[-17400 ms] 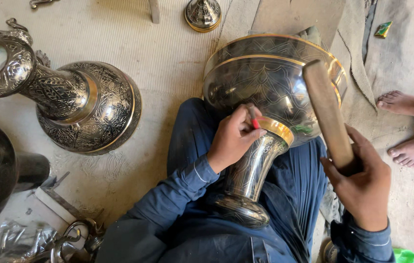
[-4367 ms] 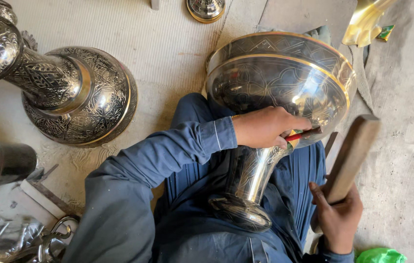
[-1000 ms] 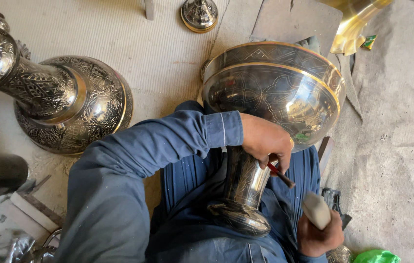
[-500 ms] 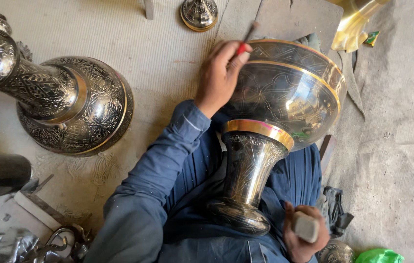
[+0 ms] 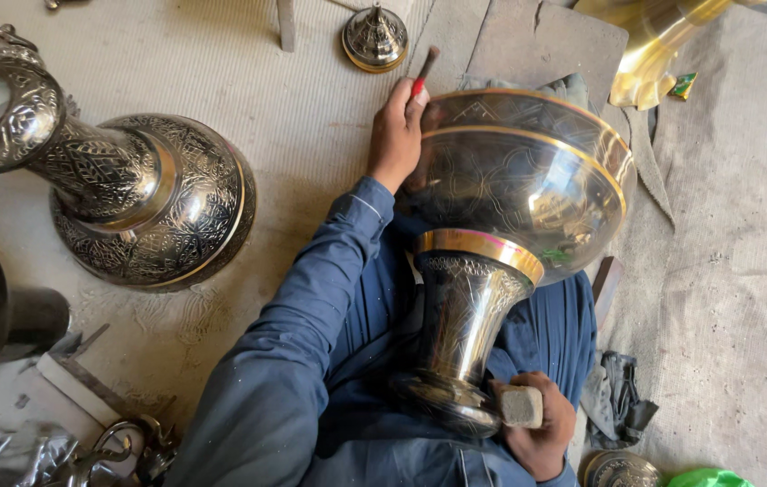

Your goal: The person sits on the floor and uses a chisel and hammer to engrave a decorative pattern onto a large silver-colored metal vase. They repeatedly strike the chisel to create fine lines on the vase's surface.

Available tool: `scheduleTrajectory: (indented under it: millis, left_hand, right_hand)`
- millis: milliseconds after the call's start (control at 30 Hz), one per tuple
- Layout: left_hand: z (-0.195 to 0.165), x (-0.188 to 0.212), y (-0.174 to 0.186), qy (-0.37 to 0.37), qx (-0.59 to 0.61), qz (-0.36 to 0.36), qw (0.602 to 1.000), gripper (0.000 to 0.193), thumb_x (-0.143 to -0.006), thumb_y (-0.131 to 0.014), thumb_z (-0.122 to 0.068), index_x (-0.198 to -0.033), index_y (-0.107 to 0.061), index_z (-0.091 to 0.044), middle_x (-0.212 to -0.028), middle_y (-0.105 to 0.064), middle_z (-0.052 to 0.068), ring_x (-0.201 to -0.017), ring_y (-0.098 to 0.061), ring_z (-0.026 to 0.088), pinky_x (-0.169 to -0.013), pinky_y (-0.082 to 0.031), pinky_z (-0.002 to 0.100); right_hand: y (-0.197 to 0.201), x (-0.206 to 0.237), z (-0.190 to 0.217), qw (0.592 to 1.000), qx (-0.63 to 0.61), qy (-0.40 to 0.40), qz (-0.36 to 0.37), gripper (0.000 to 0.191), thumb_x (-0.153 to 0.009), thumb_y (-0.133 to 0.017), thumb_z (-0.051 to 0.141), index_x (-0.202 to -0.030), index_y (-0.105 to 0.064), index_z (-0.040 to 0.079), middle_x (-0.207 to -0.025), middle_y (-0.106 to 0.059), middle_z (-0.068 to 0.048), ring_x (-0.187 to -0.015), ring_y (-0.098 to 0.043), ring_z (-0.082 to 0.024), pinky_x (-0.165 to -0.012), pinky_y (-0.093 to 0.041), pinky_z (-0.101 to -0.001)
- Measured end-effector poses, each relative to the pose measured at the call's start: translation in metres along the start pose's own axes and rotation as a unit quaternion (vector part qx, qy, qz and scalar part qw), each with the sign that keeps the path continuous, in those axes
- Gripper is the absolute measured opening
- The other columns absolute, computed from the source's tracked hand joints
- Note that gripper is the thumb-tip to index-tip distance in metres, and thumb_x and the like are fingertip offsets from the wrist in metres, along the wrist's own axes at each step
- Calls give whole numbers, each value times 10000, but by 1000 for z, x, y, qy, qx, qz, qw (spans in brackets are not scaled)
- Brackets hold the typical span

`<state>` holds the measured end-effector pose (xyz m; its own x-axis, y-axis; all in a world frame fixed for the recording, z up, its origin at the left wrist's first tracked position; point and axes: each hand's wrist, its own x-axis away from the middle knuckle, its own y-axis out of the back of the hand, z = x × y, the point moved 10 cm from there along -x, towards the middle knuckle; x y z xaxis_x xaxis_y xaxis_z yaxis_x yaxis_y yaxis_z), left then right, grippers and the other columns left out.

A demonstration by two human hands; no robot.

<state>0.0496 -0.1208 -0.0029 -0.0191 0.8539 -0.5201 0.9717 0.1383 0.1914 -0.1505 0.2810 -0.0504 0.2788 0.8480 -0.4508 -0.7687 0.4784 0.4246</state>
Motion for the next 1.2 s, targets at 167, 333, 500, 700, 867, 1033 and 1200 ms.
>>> scheduleTrajectory:
  millis: [167,333,500,700,867,1033,1200]
  left_hand:
    - [-14,5,-4,8,-31,33,999,234,-1103,-506,-305,-1103,-564,-77,-973,-686,192,-939,-656,430,-757,-522,452]
    - [-33,4,5,6,-32,-1,999,251,-1087,-531,-301,-1128,-613,-68,-1010,-707,164,-934,-688,382,-777,-540,431]
    - [-95,35,46,-89,-71,-62,992,219,-1031,-673,-229,-1163,-725,-63,-1048,-753,116,-943,-736,270,-817,-572,382]
    - [-105,121,30,90,258,131,953,116,-1031,-670,-107,-999,-623,-5,-1049,-730,62,-1097,-727,126,-918,-619,275]
    - [-89,162,14,173,265,152,936,222,-954,-741,-45,-1120,-596,-18,-924,-693,54,-897,-713,111,-805,-599,268]
    - [-81,162,14,131,258,91,953,337,-909,-777,4,-1105,-505,-29,-1019,-603,51,-907,-684,115,-797,-619,270]
    - [-67,166,8,189,280,84,938,403,-927,-759,-9,-1159,-431,-45,-934,-615,61,-823,-697,114,-733,-609,261]
  right_hand:
    - [62,-6,-14,970,-84,-147,-177,192,-902,-759,50,-1073,-673,65,-853,-741,-70,-718,-716,-114,-733,-591,-248]
    - [110,-48,22,987,62,-89,-117,220,-993,-653,-19,-1200,-608,-80,-973,-699,-107,-926,-712,-173,-981,-572,-290]
    - [77,-65,-4,978,68,-189,-59,355,-863,-825,-11,-1156,-630,-57,-885,-669,-123,-761,-623,-179,-694,-524,-314]
    - [50,-105,-6,972,-55,-226,-13,586,-819,-792,-45,-1316,-484,-15,-950,-667,-106,-739,-660,-149,-651,-553,-290]
    - [45,-144,43,989,-53,-138,20,582,-851,-765,-71,-1401,-572,-55,-1119,-680,-110,-951,-654,-132,-847,-545,-264]
    - [27,-188,95,995,71,-17,61,569,-898,-768,-65,-1438,-589,-41,-1100,-693,-116,-1047,-657,-154,-905,-547,-290]
    - [4,-226,146,970,197,98,100,570,-788,-718,-78,-1341,-642,35,-1055,-687,-156,-891,-690,-245,-735,-558,-347]
